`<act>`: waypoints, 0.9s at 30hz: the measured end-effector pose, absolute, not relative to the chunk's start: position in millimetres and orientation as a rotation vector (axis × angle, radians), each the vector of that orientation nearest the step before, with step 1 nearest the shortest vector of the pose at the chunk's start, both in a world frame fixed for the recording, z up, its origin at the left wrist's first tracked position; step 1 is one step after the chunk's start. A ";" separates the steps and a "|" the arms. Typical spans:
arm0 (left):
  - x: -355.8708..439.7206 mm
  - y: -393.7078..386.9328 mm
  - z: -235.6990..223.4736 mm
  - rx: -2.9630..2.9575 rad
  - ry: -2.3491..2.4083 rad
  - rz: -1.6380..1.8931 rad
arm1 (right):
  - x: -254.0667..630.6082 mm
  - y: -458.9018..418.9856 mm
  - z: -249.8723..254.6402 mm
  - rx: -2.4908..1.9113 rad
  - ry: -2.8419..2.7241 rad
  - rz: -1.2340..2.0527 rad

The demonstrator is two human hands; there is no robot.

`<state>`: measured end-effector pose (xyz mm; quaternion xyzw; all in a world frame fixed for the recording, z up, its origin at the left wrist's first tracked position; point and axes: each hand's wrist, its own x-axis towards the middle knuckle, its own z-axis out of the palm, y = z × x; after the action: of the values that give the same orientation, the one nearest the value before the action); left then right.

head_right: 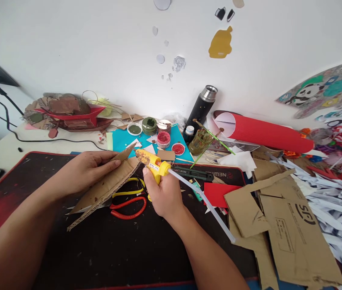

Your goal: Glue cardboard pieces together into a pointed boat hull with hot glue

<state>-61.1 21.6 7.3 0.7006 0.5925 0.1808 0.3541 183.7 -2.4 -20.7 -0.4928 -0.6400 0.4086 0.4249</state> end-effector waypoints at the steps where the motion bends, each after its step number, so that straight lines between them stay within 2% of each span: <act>1: -61.0 21.8 7.4 1.806 1.533 0.464 | 183.6 -2.5 -20.9 -1.235 -1.601 1.023; 27: -58.6 21.3 8.6 1.858 1.605 0.453 | 182.2 -2.5 -30.8 -1.315 -1.586 1.088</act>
<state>-58.6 21.3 8.6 0.7058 0.6098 0.1722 0.3168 182.2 -2.5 -30.8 -0.5185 -0.6256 0.4289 0.3948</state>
